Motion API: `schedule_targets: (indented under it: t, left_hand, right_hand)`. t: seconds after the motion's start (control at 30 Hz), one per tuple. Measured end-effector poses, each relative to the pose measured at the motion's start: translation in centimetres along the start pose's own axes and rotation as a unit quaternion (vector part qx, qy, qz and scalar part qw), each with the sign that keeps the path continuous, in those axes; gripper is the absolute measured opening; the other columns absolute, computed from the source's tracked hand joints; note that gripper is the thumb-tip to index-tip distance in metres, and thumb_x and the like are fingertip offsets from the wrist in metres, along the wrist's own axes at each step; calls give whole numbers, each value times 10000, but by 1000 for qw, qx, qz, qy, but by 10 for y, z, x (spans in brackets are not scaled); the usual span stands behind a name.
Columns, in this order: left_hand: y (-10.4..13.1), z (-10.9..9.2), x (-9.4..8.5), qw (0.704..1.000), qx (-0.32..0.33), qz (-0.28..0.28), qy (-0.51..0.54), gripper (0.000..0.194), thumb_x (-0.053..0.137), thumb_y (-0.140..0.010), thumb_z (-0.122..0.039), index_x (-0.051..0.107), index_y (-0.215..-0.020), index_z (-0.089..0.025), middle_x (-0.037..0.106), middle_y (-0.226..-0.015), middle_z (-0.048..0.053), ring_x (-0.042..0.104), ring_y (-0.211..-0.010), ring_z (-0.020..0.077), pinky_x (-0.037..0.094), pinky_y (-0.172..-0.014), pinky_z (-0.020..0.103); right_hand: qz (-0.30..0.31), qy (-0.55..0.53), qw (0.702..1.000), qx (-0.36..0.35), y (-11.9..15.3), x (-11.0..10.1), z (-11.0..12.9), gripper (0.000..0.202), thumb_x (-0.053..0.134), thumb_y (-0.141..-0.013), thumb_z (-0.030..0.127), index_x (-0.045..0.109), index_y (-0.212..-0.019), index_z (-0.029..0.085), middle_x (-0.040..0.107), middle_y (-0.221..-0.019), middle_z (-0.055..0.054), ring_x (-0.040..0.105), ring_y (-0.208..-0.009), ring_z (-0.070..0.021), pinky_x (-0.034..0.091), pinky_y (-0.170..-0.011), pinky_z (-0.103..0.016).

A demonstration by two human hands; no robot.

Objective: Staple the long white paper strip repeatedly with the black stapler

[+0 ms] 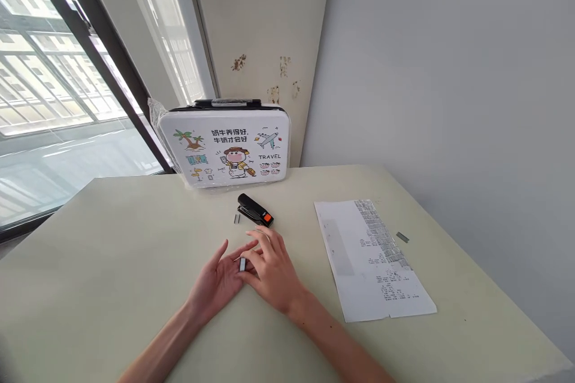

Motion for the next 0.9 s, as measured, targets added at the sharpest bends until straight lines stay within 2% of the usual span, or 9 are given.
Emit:
schedule_targets:
  t: [0.1, 0.23, 0.4, 0.53, 0.63, 0.7, 0.77, 0.83, 0.9]
  left_hand:
    - [1, 8, 7, 1000, -18, -1, -16, 546, 597, -1021, -523, 684, -1316, -73, 728, -1276, 208, 650, -1279, 335, 481, -1083, 422]
    - [-2, 9, 5, 998, -27, -35, -40, 544, 608, -1010, -538, 694, -1286, -77, 677, -1371, 231, 655, -1271, 352, 467, -1108, 460]
    - [-5, 4, -1, 996, -23, -72, -50, 438, 618, -1015, -477, 737, -1200, -97, 702, -1328, 202, 709, -1138, 303, 534, -998, 416]
    - [-4, 2, 0, 996, -21, -79, -48, 380, 674, -983, -445, 762, -1138, -109, 749, -1130, 146, 716, -989, 249, 561, -904, 365]
    - [-3, -1, -1, 995, -13, -83, -56, 364, 746, -932, -429, 764, -1099, -106, 725, -1022, 114, 687, -902, 218, 564, -854, 341]
    - [-3, -8, -3, 993, 3, -91, -69, 309, 808, -885, -385, 759, -1033, -118, 690, -942, 78, 647, -818, 175, 555, -787, 299]
    - [-3, -17, -5, 990, 23, -97, -96, 243, 842, -858, -344, 731, -914, -136, 610, -808, 21, 557, -683, 120, 513, -665, 244]
    - [-1, -28, -9, 984, 44, -102, -141, 286, 833, -873, -346, 651, -766, -152, 487, -698, -24, 432, -583, 90, 439, -560, 216]
    - [5, -41, -14, 975, 65, -105, -187, 409, 806, -898, -379, 545, -662, -169, 387, -652, -44, 336, -547, 87, 387, -513, 216]
  right_hand:
    - [-30, 2, 999, 13, 18, -28, -21, 200, 709, -974, 330, 711, -1161, 258, 613, -1429, -103, 487, -1419, -298, 511, -1115, -508]
    - [-114, 74, 980, 145, 71, -96, -100, 209, 640, -1000, 427, 713, -1143, 294, 616, -1398, -91, 547, -1343, -309, 492, -1098, -563]
    - [-185, 214, 888, 363, 174, -179, -214, 502, 526, -943, 663, 724, -1119, 237, 634, -1335, -156, 550, -1264, -386, 513, -987, -567]
    - [-186, 250, 841, 442, 228, -202, -260, 604, 477, -890, 721, 734, -1052, 200, 647, -1287, -196, 572, -1209, -439, 489, -963, -616]
    - [-192, 246, 838, 447, 232, -204, -258, 609, 483, -896, 702, 719, -1125, 189, 651, -1287, -204, 588, -1212, -432, 498, -965, -603]
    - [-213, 231, 849, 425, 221, -201, -237, 572, 500, -922, 663, 691, -1194, 197, 656, -1306, -191, 584, -1253, -412, 503, -994, -582]
    - [-227, 182, 877, 383, 201, -192, -201, 468, 528, -951, 608, 682, -1187, 234, 685, -1288, -149, 612, -1248, -369, 518, -1015, -548]
    - [-188, 85, 913, 353, 179, -168, -159, 359, 545, -978, 560, 698, -1132, 274, 720, -1240, -110, 673, -1162, -326, 580, -925, -474]
    - [-140, -34, 926, 349, 162, -137, -116, 284, 571, -993, 516, 709, -1085, 285, 747, -1165, -86, 722, -1014, -276, 617, -788, -379]
Point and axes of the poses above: each hand's wrist, its own y-axis away from the middle knuckle, its own x-axis out of the palm, z = x × y, the point moved 7 cm from there along -y, towards the middle knuckle
